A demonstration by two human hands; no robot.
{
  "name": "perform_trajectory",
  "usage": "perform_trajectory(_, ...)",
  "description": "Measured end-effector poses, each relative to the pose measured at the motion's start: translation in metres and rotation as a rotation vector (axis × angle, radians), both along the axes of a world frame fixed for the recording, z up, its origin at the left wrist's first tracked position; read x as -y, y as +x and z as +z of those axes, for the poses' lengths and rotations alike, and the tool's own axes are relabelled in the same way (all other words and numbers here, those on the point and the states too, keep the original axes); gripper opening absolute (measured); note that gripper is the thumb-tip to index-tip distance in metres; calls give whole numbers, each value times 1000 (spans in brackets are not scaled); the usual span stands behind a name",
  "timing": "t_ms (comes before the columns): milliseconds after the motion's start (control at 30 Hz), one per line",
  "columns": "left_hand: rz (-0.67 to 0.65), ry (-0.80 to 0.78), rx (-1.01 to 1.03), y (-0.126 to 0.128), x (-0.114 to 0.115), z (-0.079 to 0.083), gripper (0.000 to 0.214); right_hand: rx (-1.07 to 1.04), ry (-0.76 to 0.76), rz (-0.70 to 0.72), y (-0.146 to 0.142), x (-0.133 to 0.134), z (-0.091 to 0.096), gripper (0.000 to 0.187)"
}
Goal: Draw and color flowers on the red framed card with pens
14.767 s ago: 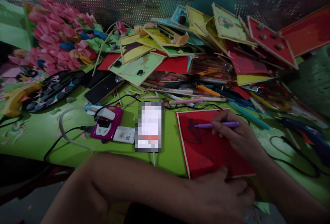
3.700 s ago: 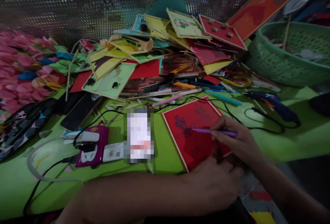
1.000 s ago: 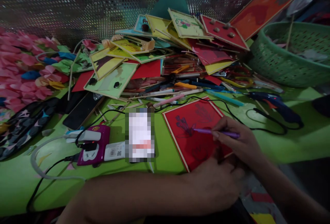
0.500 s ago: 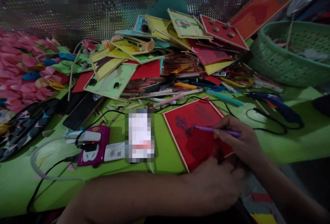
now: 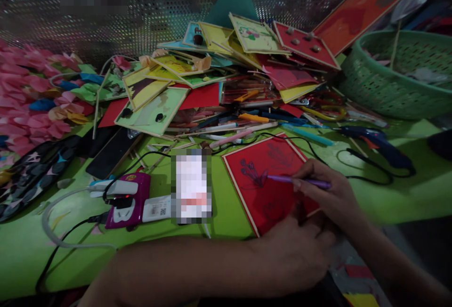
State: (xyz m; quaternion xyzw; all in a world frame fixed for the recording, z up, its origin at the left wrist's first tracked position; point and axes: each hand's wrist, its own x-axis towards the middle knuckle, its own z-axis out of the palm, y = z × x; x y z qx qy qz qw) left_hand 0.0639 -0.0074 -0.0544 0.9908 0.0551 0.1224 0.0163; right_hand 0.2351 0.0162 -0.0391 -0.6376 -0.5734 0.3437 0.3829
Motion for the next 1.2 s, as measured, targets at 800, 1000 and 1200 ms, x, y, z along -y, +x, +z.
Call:
perform_trajectory(800, 2, 11, -4, 0, -2, 4, 38, 44, -12, 64, -1, 1, 1, 16)
perform_trajectory(1000, 3, 7, 15, -1, -1, 1, 40, 30, 12, 0, -2, 0, 5, 13)
perform_trajectory(1200, 13, 6, 22, -1, 0, -1, 41, 48, 9, 123, -2, 2, 6, 16)
